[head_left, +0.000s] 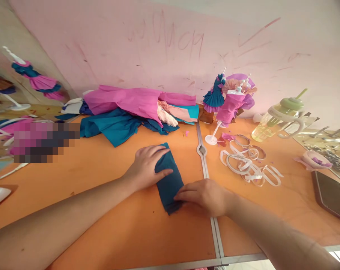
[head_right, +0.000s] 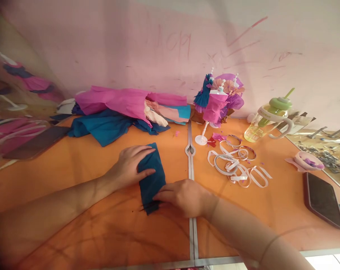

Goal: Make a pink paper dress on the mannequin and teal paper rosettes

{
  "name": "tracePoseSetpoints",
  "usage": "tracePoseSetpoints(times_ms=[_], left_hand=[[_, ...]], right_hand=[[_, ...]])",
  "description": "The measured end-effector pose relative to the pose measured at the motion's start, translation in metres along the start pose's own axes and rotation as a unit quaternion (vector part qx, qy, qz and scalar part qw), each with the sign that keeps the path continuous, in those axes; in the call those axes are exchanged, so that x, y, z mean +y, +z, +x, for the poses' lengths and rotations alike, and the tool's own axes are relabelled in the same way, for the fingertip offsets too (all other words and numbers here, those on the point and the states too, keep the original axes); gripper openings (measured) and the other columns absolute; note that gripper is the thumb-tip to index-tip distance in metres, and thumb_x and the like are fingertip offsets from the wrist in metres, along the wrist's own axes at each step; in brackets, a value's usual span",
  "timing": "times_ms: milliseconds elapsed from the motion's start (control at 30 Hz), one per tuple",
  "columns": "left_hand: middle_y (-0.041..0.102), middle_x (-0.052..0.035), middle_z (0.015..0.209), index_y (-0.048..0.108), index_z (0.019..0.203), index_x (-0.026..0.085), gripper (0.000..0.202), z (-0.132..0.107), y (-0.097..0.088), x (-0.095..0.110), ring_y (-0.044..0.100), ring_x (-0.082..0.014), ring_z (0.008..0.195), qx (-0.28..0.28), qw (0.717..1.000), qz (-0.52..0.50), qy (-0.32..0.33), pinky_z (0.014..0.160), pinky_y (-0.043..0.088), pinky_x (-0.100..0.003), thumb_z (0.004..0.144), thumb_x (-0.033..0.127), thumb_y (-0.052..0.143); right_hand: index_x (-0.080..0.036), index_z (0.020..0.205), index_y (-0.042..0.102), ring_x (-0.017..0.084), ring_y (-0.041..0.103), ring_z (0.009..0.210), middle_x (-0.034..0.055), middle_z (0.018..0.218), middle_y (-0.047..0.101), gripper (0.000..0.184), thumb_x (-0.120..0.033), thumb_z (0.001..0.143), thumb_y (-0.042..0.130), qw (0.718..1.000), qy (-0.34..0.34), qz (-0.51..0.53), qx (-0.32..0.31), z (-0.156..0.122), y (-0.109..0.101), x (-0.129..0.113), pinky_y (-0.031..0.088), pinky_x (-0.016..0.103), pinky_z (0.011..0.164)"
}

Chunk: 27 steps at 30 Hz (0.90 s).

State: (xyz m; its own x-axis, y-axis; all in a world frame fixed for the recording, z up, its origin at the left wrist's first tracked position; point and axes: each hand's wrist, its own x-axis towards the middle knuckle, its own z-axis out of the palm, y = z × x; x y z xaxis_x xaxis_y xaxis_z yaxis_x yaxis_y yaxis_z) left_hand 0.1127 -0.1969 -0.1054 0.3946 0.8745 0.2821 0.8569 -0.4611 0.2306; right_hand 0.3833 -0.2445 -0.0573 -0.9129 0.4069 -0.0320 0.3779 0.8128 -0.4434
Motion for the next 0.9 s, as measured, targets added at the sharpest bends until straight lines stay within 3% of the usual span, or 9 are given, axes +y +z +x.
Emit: tracePoseSetpoints(times_ms=[67, 133, 200, 267, 367, 467, 600, 800, 900], left_hand=[[0.048, -0.0139, 0.146, 0.046, 0.143, 0.026, 0.077, -0.004, -0.001, 0.005, 0.044, -0.0363, 0.134, -0.004, 0.999, 0.009, -0.031, 0.111, 0.028, -0.056, 0.082, 0.074, 0.048], [0.039, -0.0158, 0.153, 0.04, 0.148, 0.026, 0.086, -0.009, 0.001, 0.009, 0.037, -0.0397, 0.139, -0.055, 0.998, 0.011, -0.032, 0.111, 0.025, -0.061, 0.079, 0.077, 0.049], [0.027, -0.0146, 0.159, 0.03, 0.152, 0.028, 0.094, -0.013, 0.003, 0.011, 0.029, -0.0407, 0.144, -0.111, 0.994, -0.007, 0.008, 0.114, 0.016, -0.065, 0.076, 0.08, 0.051], [0.025, -0.0119, 0.16, 0.023, 0.154, 0.031, 0.096, -0.014, 0.003, 0.012, 0.027, -0.0375, 0.145, -0.149, 0.985, -0.043, 0.074, 0.117, 0.009, -0.064, 0.076, 0.078, 0.053], [0.031, -0.0107, 0.158, 0.02, 0.155, 0.031, 0.095, -0.013, 0.001, 0.016, 0.029, -0.0333, 0.146, -0.123, 0.984, -0.065, 0.108, 0.12, 0.004, -0.059, 0.078, 0.075, 0.055], [0.032, -0.0115, 0.158, 0.022, 0.155, 0.03, 0.093, -0.013, 0.001, 0.02, 0.029, -0.0339, 0.145, -0.094, 0.992, -0.046, 0.064, 0.119, 0.0, -0.061, 0.079, 0.076, 0.051], [0.024, -0.0106, 0.161, 0.019, 0.155, 0.03, 0.101, -0.016, 0.004, 0.022, 0.026, -0.0369, 0.146, -0.144, 0.987, -0.033, 0.057, 0.115, -0.006, -0.068, 0.074, 0.083, 0.048], [0.019, -0.0111, 0.162, 0.017, 0.156, 0.028, 0.112, -0.018, 0.006, 0.032, 0.015, -0.0367, 0.149, -0.155, 0.987, -0.019, 0.034, 0.115, -0.011, -0.065, 0.067, 0.089, 0.048], [0.019, -0.0116, 0.162, 0.017, 0.156, 0.026, 0.113, -0.017, 0.006, 0.035, 0.014, -0.0368, 0.149, -0.156, 0.987, -0.016, 0.027, 0.115, -0.012, -0.064, 0.066, 0.089, 0.047]], right_hand=[[-0.026, 0.127, 0.061, 0.017, 0.067, 0.098, 0.0033, 0.112, 0.072, 0.038, -0.037, 0.101, 0.037, 0.998, 0.046, 0.027, 0.016, -0.003, -0.009, 0.003, 0.048, 0.026, 0.085], [-0.027, 0.123, 0.063, 0.017, 0.068, 0.088, 0.0022, 0.1, 0.074, 0.036, -0.04, 0.1, 0.038, 0.991, 0.127, 0.033, 0.03, -0.005, -0.018, 0.007, 0.048, 0.027, 0.078], [-0.024, 0.111, 0.068, 0.018, 0.067, 0.079, 0.0032, 0.09, 0.073, 0.043, -0.046, 0.101, 0.032, 0.973, 0.225, 0.037, 0.039, -0.007, -0.025, 0.011, 0.046, 0.027, 0.071], [-0.021, 0.092, 0.072, 0.018, 0.066, 0.074, 0.0056, 0.081, 0.071, 0.06, -0.051, 0.102, 0.021, 0.945, 0.324, 0.036, 0.034, -0.007, -0.031, 0.014, 0.045, 0.028, 0.068], [-0.02, 0.072, 0.071, 0.02, 0.065, 0.074, 0.0092, 0.079, 0.07, 0.071, -0.053, 0.101, 0.015, 0.905, 0.426, -0.007, 0.006, -0.007, -0.033, 0.017, 0.044, 0.03, 0.067], [-0.02, 0.075, 0.07, 0.023, 0.065, 0.077, 0.0117, 0.084, 0.07, 0.064, -0.049, 0.101, 0.02, 0.888, 0.451, -0.082, -0.017, -0.007, -0.03, 0.015, 0.044, 0.032, 0.066], [-0.017, 0.081, 0.068, 0.027, 0.067, 0.083, 0.0141, 0.087, 0.069, 0.061, -0.044, 0.102, 0.017, 0.883, 0.443, -0.15, -0.047, -0.006, -0.02, 0.013, 0.046, 0.034, 0.066], [-0.022, 0.107, 0.063, 0.027, 0.066, 0.077, 0.012, 0.087, 0.068, 0.045, -0.036, 0.102, 0.021, 0.891, 0.397, -0.193, -0.102, 0.0, -0.009, 0.01, 0.045, 0.033, 0.057], [-0.022, 0.1, 0.065, 0.027, 0.067, 0.077, 0.0126, 0.086, 0.069, 0.053, -0.04, 0.102, 0.016, 0.892, 0.405, -0.176, -0.096, 0.006, -0.011, 0.003, 0.045, 0.033, 0.058]])
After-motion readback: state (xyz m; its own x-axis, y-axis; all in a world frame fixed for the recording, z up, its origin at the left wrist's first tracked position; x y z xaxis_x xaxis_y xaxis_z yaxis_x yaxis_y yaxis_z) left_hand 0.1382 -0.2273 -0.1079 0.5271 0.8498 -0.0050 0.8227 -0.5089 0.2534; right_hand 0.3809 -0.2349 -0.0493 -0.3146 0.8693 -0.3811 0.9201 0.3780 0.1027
